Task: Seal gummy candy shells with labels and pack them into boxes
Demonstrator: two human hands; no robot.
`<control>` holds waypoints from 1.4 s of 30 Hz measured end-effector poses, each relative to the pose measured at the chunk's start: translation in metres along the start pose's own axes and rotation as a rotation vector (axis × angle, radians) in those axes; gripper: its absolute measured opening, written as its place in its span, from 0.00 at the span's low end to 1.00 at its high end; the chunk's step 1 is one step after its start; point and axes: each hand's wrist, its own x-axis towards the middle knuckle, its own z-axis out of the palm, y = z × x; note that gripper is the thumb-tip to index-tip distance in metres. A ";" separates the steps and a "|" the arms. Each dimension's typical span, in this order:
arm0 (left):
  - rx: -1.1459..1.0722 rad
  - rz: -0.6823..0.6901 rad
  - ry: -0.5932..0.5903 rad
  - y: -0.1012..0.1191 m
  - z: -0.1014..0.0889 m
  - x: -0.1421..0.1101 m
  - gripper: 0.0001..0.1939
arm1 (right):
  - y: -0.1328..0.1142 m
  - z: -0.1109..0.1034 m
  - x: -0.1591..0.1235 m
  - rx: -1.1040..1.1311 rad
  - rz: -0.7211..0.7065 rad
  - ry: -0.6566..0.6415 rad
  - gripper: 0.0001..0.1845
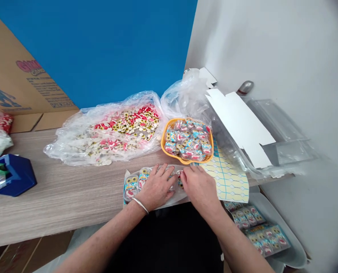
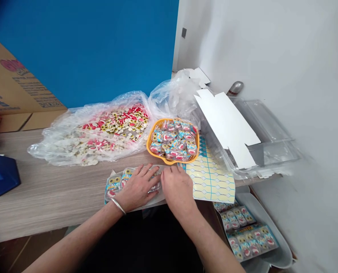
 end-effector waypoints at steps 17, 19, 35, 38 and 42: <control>-0.050 -0.016 -0.025 -0.004 0.003 -0.002 0.26 | 0.032 -0.019 0.207 0.263 0.211 0.075 0.18; -0.048 -0.018 -0.025 -0.004 0.003 -0.001 0.26 | 0.041 -0.022 0.191 0.345 0.213 0.168 0.20; 0.013 0.025 -0.020 -0.004 -0.002 0.003 0.24 | 0.027 0.036 -0.029 1.324 0.421 0.189 0.18; 0.025 0.022 -0.019 -0.003 -0.002 0.003 0.23 | 0.019 0.044 -0.041 1.140 0.421 0.305 0.15; 0.021 0.023 -0.005 -0.003 -0.001 0.002 0.21 | 0.010 0.051 -0.052 0.754 0.307 0.540 0.10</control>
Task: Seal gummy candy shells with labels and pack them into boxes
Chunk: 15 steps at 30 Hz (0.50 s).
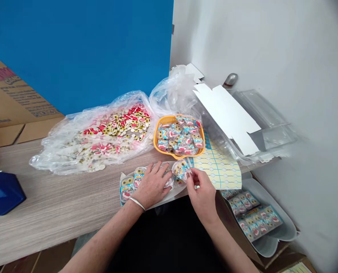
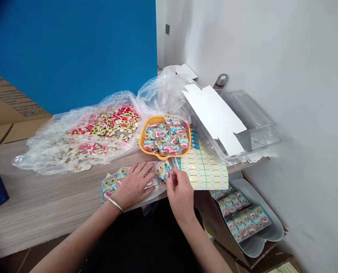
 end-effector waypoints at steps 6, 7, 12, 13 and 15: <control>-0.007 0.001 0.003 -0.001 0.003 0.000 0.23 | 0.003 0.013 -0.011 -0.297 -0.299 0.068 0.07; -0.005 0.001 0.002 -0.001 0.003 0.000 0.23 | 0.003 0.016 -0.012 -0.343 -0.310 0.065 0.06; -0.001 0.008 -0.003 -0.001 0.003 0.000 0.24 | -0.001 0.028 -0.012 -0.544 -0.230 -0.006 0.09; -0.001 0.009 -0.004 -0.002 0.003 0.000 0.24 | -0.003 0.028 -0.011 -0.569 -0.210 -0.038 0.10; -0.001 0.006 -0.003 -0.002 0.002 0.000 0.24 | -0.005 0.026 -0.010 -0.608 -0.174 -0.092 0.13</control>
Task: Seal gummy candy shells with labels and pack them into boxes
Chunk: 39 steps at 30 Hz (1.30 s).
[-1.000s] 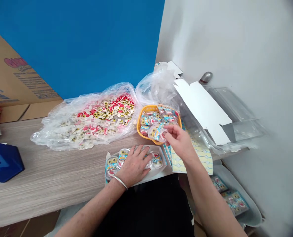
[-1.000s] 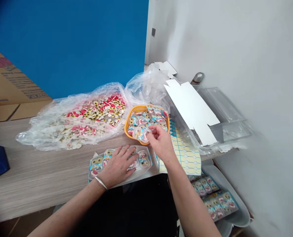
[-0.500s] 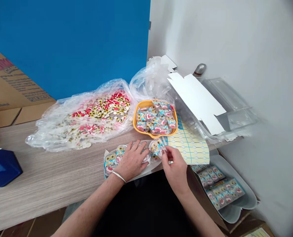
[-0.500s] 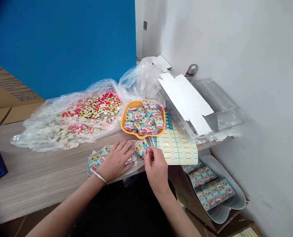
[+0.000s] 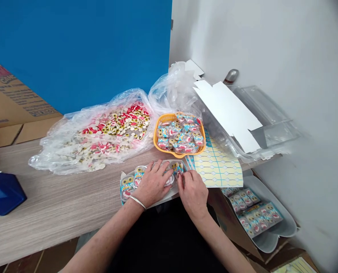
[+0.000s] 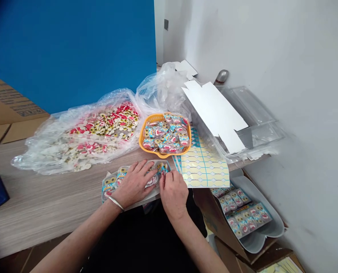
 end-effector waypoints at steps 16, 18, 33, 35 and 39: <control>0.018 0.007 0.009 -0.001 -0.001 0.001 0.24 | 0.001 0.003 0.016 -0.091 -0.055 -0.227 0.17; 0.017 0.005 0.009 -0.002 0.000 0.001 0.24 | 0.002 0.004 0.017 -0.108 -0.065 -0.274 0.18; -0.027 0.001 0.009 -0.002 -0.003 -0.001 0.22 | 0.012 -0.007 0.032 0.037 -0.124 -0.070 0.12; -0.032 -0.008 0.014 -0.003 -0.001 -0.001 0.22 | 0.016 -0.019 0.054 0.071 -0.127 0.013 0.11; -0.035 -0.013 0.012 -0.003 0.002 -0.001 0.22 | 0.023 -0.030 0.117 -0.037 -0.144 0.019 0.10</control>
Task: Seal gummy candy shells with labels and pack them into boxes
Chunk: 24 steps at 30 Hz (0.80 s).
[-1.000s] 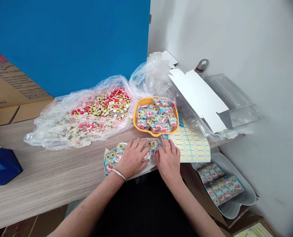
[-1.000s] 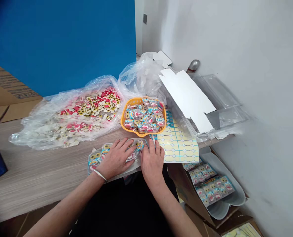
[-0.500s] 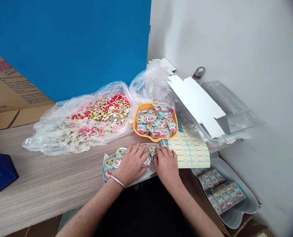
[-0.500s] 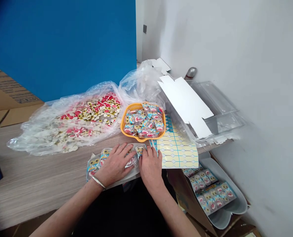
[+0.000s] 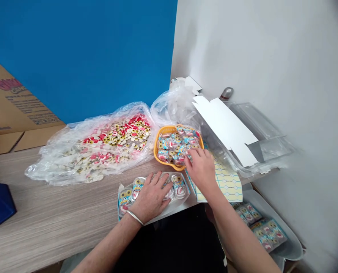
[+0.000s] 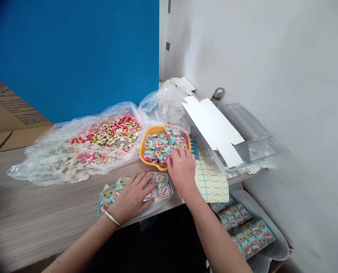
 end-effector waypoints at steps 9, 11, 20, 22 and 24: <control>-0.007 -0.003 -0.018 -0.001 -0.001 0.001 0.23 | 0.004 0.015 0.072 -0.149 -0.053 -0.368 0.12; -0.011 -0.005 -0.020 -0.001 -0.003 0.001 0.23 | 0.003 0.004 0.065 -0.124 -0.057 -0.331 0.10; -0.005 0.008 0.012 0.001 -0.005 0.003 0.20 | -0.030 -0.015 -0.066 0.092 0.066 -0.264 0.05; 0.004 0.012 0.017 0.001 -0.004 0.003 0.18 | -0.037 -0.002 -0.084 0.040 0.081 -0.256 0.06; 0.012 0.014 0.023 0.001 -0.004 0.003 0.19 | -0.040 0.009 -0.090 0.011 0.082 -0.216 0.07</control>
